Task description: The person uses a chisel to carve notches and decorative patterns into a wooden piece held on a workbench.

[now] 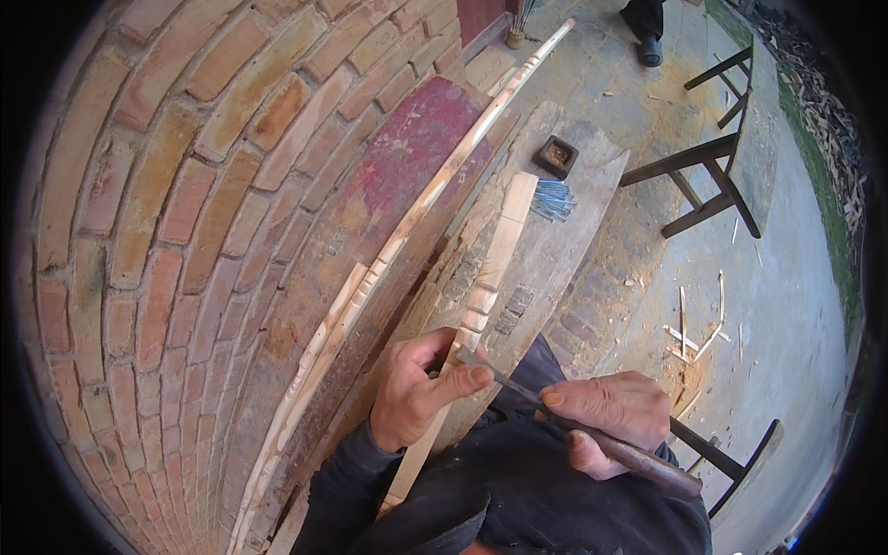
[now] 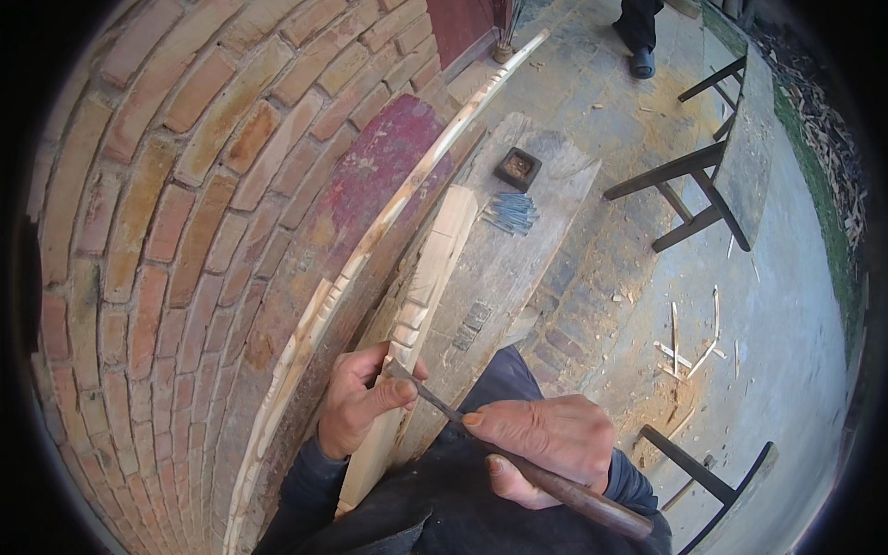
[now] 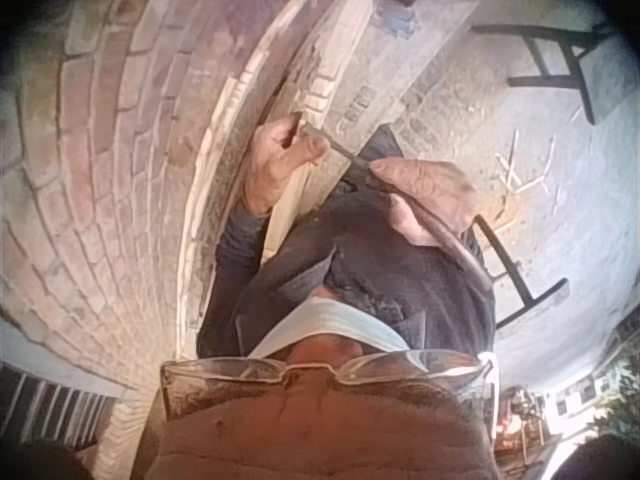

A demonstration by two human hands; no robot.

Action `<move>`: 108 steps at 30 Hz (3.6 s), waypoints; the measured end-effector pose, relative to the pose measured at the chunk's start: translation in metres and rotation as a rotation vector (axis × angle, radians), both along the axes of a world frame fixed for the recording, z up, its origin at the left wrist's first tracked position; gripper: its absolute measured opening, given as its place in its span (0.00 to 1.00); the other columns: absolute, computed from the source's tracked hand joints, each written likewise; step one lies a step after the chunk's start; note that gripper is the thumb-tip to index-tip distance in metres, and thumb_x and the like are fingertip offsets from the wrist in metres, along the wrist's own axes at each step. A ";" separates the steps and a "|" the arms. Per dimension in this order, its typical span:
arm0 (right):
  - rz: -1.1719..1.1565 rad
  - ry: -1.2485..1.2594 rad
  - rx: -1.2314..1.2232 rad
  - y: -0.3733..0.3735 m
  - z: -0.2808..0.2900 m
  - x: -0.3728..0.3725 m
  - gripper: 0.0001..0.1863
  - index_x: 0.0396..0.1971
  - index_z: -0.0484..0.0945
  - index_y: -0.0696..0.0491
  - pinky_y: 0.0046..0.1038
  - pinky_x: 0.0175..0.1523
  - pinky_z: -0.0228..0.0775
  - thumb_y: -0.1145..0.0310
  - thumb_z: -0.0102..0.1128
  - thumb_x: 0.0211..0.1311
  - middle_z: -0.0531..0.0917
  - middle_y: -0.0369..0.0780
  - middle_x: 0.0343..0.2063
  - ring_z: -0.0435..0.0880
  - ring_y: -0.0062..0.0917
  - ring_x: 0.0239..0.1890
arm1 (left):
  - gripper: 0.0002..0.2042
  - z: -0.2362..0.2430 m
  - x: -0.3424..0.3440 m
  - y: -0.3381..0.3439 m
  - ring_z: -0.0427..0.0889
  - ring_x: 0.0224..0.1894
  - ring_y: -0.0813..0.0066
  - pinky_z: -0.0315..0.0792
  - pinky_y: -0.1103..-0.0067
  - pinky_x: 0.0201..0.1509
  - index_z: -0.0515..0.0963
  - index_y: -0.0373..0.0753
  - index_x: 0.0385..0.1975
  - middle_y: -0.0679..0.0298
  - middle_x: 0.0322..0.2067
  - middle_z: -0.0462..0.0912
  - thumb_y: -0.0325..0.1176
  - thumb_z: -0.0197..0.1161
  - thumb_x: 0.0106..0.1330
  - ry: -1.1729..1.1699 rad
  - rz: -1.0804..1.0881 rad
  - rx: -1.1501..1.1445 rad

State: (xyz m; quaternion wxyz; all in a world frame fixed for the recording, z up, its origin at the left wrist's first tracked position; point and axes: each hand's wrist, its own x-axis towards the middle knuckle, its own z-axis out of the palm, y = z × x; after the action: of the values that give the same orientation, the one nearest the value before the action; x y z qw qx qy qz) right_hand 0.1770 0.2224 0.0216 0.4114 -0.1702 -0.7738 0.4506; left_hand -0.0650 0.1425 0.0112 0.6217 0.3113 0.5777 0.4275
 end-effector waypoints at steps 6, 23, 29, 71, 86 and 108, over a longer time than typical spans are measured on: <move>0.006 -0.005 0.029 0.001 -0.005 -0.003 0.14 0.43 0.86 0.64 0.32 0.35 0.87 0.71 0.65 0.62 0.89 0.50 0.32 0.92 0.37 0.30 | 0.21 0.000 0.000 0.002 0.78 0.31 0.82 0.71 0.81 0.38 0.83 0.30 0.40 0.64 0.27 0.83 0.47 0.72 0.67 0.037 0.020 0.001; 0.012 -0.009 0.030 0.001 -0.004 -0.002 0.14 0.42 0.86 0.65 0.32 0.35 0.87 0.70 0.65 0.62 0.90 0.49 0.31 0.92 0.37 0.29 | 0.23 -0.001 0.001 0.001 0.78 0.33 0.80 0.71 0.81 0.41 0.80 0.31 0.42 0.65 0.30 0.80 0.48 0.73 0.65 -0.007 0.005 0.020; 0.037 -0.065 0.014 0.005 -0.003 -0.009 0.17 0.42 0.85 0.67 0.35 0.35 0.88 0.68 0.65 0.61 0.89 0.51 0.29 0.93 0.37 0.28 | 0.23 0.000 0.007 -0.001 0.79 0.33 0.78 0.72 0.80 0.40 0.81 0.31 0.39 0.63 0.30 0.81 0.51 0.70 0.68 -0.085 0.088 -0.066; 0.248 0.299 0.311 -0.063 0.047 -0.129 0.13 0.32 0.78 0.57 0.29 0.27 0.69 0.63 0.64 0.52 0.73 0.34 0.22 0.78 0.24 0.25 | 0.22 0.022 0.022 -0.032 0.89 0.43 0.48 0.83 0.68 0.44 0.81 0.30 0.52 0.47 0.43 0.87 0.30 0.75 0.58 0.914 -0.099 0.384; 0.362 0.191 0.236 -0.056 0.030 -0.147 0.10 0.34 0.79 0.58 0.36 0.29 0.72 0.72 0.60 0.51 0.74 0.39 0.22 0.79 0.33 0.24 | 0.26 0.023 0.011 -0.040 0.85 0.58 0.59 0.81 0.70 0.59 0.81 0.29 0.54 0.47 0.55 0.84 0.19 0.77 0.53 0.419 0.055 0.273; 0.461 0.117 0.194 -0.051 0.032 -0.149 0.24 0.46 0.80 0.63 0.38 0.31 0.73 0.64 0.66 0.48 0.74 0.38 0.24 0.81 0.31 0.26 | 0.21 0.017 0.026 -0.044 0.88 0.48 0.60 0.82 0.73 0.53 0.81 0.24 0.45 0.47 0.41 0.87 0.19 0.76 0.49 0.579 0.234 0.306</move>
State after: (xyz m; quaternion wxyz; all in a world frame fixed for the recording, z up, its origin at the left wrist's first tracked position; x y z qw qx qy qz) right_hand 0.0280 0.1711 0.0532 0.3562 0.0771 -0.8067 0.4652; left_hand -0.0387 0.0980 0.0286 0.3247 0.4410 0.6911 0.4716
